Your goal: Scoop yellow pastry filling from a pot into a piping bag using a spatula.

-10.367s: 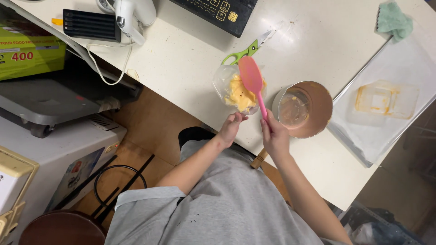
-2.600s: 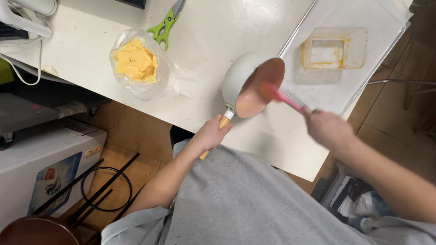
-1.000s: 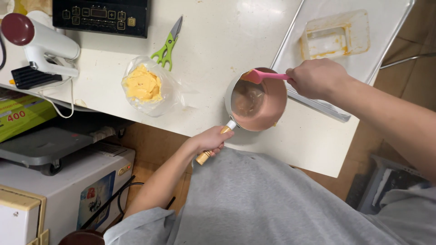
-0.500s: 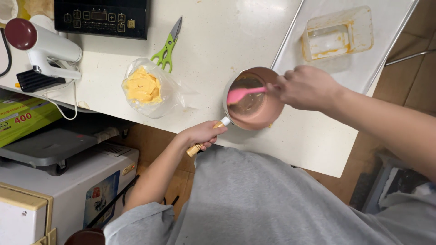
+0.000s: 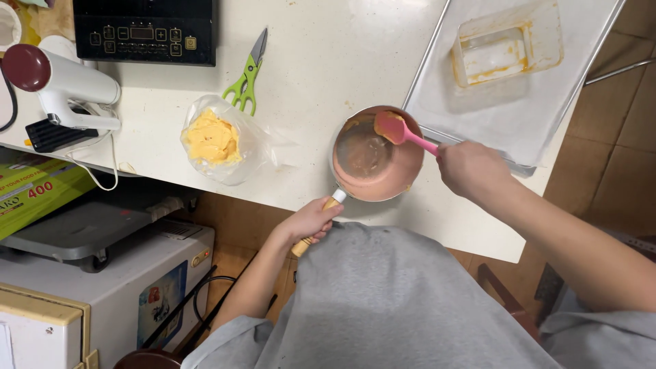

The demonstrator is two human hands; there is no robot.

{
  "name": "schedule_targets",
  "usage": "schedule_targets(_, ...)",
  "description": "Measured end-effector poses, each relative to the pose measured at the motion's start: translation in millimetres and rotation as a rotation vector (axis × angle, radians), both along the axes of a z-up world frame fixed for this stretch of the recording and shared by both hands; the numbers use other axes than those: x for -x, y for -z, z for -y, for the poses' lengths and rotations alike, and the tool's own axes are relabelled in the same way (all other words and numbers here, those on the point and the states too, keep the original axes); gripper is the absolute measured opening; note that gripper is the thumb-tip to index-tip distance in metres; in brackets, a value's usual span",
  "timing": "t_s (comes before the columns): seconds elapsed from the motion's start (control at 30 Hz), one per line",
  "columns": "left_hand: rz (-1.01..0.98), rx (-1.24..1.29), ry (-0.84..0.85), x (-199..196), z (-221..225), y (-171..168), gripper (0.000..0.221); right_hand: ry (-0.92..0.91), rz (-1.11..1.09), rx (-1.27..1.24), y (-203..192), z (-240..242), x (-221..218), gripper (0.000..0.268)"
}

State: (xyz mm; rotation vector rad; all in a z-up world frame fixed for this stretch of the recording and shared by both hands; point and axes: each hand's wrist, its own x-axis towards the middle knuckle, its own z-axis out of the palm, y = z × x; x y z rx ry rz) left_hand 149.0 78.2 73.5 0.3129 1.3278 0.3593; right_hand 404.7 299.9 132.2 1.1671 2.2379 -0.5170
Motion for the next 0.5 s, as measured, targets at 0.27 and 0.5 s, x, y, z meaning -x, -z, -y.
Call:
schedule_targets(0.27,-0.081,0.007,0.023,-13,-7,-22,0.029,-0.039,-0.122,0.017,-6,-2,25,0.028)
schedule_targets(0.5,-0.073,-0.001,0.025,-9,-8,-20,0.032,-0.177,-0.050,0.059,-16,8,51,0.032)
